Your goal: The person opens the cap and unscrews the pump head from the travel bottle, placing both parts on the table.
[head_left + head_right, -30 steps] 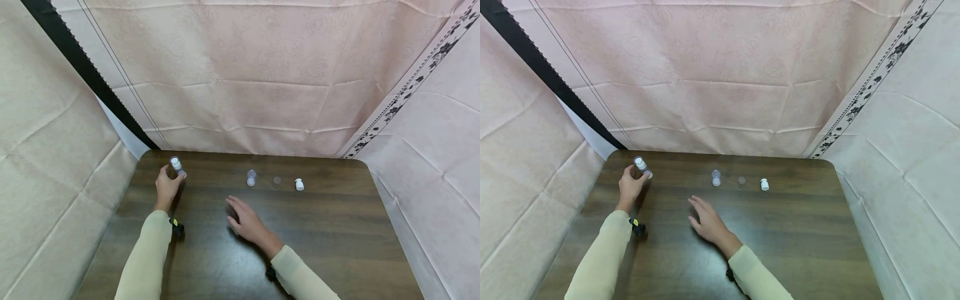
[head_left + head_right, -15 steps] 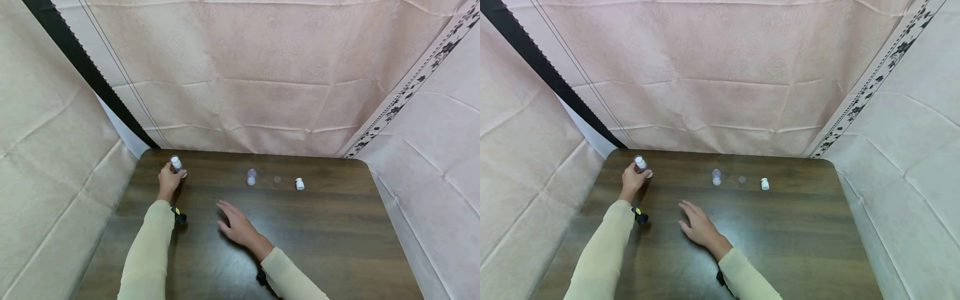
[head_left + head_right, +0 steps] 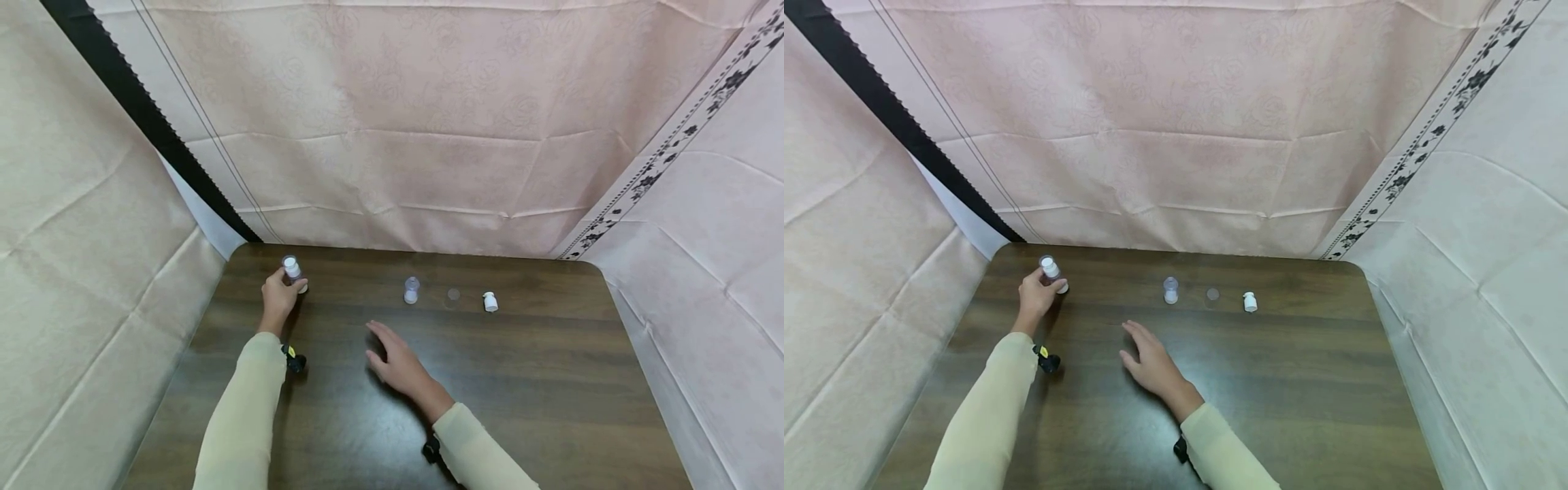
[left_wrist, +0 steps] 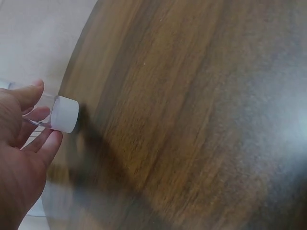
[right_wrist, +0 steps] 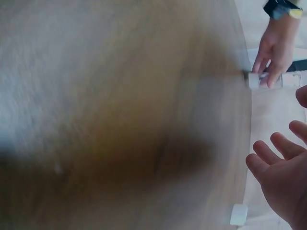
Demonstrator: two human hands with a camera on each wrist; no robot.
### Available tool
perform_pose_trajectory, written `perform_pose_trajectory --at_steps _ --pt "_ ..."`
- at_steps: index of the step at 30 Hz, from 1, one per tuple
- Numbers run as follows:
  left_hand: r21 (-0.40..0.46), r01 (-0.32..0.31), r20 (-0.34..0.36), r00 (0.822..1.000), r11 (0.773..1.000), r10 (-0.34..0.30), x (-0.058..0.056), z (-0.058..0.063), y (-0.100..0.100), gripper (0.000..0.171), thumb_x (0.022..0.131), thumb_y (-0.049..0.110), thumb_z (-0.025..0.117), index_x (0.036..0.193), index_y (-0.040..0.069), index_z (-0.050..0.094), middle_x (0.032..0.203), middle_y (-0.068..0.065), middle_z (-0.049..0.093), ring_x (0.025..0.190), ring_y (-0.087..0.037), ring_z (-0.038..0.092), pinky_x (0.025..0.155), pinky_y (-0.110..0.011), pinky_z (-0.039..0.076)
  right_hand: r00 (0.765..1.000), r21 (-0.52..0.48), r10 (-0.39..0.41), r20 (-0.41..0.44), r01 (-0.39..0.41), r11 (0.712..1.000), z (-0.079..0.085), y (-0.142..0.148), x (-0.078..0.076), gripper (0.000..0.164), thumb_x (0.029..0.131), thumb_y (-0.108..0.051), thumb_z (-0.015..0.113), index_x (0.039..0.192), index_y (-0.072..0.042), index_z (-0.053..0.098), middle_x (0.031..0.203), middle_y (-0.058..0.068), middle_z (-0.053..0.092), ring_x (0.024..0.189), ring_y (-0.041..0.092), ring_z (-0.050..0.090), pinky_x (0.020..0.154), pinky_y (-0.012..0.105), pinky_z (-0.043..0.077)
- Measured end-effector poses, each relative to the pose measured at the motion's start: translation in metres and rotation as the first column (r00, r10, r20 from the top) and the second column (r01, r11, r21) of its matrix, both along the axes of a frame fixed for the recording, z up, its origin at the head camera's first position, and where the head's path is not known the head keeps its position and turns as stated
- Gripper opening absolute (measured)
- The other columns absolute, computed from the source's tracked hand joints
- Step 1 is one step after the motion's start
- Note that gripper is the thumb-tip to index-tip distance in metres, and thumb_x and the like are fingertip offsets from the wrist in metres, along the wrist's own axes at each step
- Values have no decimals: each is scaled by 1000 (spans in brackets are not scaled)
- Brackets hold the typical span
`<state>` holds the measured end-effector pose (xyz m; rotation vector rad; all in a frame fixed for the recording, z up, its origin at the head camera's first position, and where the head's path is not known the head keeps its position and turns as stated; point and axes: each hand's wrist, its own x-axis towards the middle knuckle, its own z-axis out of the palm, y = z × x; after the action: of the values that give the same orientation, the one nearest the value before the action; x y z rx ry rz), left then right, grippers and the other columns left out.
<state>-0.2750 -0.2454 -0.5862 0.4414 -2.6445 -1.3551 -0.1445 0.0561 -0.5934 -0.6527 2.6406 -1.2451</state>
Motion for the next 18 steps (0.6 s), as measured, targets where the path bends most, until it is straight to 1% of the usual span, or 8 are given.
perform_pose_trajectory --at_steps 3,6,11,16,18 --pt "-11 16 -41 999 1000 -16 4 1 2 37 95 18 77 123 -1 65 126 -25 69 116 -40 64 99 -55 51 1000 -19 -20 -4 20 1000 1 6 -4 59 107 -28 58 161 -23 36 166 10 37 153 25 35 121 52 35" --pt "-30 35 -74 997 999 -37 8 3 4 37 94 18 78 123 -1 66 122 -25 70 112 -40 65 95 -54 52 999 -45 -40 -25 39 998 3 11 -7 58 106 -27 59 160 -21 37 165 12 38 153 27 36 120 54 35" --pt "-32 61 -117 991 998 -65 18 8 10 39 92 17 79 125 0 67 123 -26 70 114 -41 66 97 -56 53 995 -79 -68 -69 63 995 9 20 -11 57 105 -23 60 158 -18 41 163 11 41 150 29 40 118 55 38" --pt "-33 78 -165 983 996 -83 27 13 18 41 90 17 82 125 1 69 122 -26 71 113 -41 68 96 -55 55 990 -134 -91 -106 76 988 14 28 -13 56 103 -19 63 156 -13 44 159 15 46 142 32 50 114 56 42" --pt "-29 86 -185 979 996 -90 30 14 22 41 88 16 84 123 0 70 121 -25 72 111 -40 69 95 -54 56 988 -145 -103 -112 86 986 16 32 -13 56 103 -18 64 155 -12 46 158 14 48 139 32 54 113 55 44"
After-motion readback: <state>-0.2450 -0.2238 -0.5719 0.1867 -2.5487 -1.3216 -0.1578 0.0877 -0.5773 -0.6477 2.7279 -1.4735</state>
